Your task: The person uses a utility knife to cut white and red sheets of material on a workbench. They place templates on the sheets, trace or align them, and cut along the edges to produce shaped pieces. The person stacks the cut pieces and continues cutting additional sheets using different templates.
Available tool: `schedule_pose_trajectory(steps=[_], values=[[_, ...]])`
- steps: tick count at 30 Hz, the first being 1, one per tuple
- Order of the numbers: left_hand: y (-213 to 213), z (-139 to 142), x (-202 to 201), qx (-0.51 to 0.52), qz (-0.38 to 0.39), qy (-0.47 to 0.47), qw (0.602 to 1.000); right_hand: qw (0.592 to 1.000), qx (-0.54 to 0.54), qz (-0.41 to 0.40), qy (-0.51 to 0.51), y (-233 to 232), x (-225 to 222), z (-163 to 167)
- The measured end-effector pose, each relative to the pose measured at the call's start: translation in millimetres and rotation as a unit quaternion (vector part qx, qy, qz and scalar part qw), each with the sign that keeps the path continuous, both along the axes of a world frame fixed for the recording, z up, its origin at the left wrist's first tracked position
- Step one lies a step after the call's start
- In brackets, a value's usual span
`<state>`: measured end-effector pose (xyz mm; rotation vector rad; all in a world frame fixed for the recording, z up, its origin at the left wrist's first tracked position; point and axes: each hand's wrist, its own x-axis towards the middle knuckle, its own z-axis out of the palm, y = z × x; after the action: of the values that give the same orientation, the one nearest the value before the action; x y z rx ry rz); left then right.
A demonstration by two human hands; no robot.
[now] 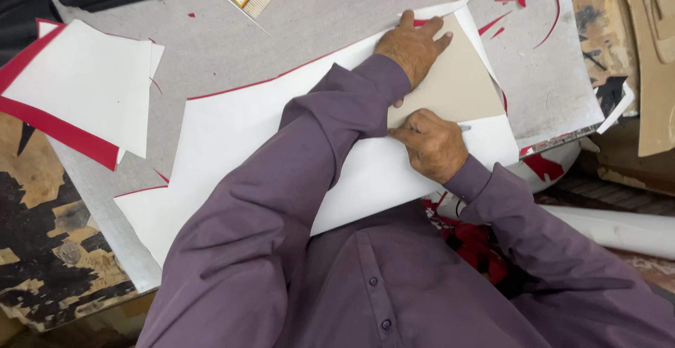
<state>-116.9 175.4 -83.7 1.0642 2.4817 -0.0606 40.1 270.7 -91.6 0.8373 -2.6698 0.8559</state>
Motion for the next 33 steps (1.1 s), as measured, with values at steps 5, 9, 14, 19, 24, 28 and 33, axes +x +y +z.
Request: schedule_pose_trajectory(steps=[5, 9, 14, 19, 24, 28, 33], values=[[1, 0, -3, 0.037, -0.004, 0.019, 0.999, 1.000, 0.024, 0.010, 0.017, -2, -2, 3], [6, 13, 0, 0.015, 0.011, -0.013, 1.000, 0.998, 0.051, 0.017, -0.017, 21, -3, 3], [10, 33, 6, -0.022, 0.010, -0.034, 0.999, 0.994, 0.088, -0.043, -0.036, 90, 3, 1], [13, 43, 3, -0.031, -0.003, -0.037, 0.999, 0.982, 0.141, -0.112, -0.060, 174, 8, 9], [11, 26, -3, -0.037, -0.036, -0.048, 0.998, 0.969, 0.146, -0.186, -0.070, 192, 14, 29], [6, 7, -34, 0.067, -0.080, -0.025, 0.994, 0.935, 0.174, -0.266, -0.155, 161, 20, 66], [26, -4, -89, 0.089, -0.150, -0.063, 0.983, 0.854, -0.190, -0.325, -0.360, 53, 5, 55]])
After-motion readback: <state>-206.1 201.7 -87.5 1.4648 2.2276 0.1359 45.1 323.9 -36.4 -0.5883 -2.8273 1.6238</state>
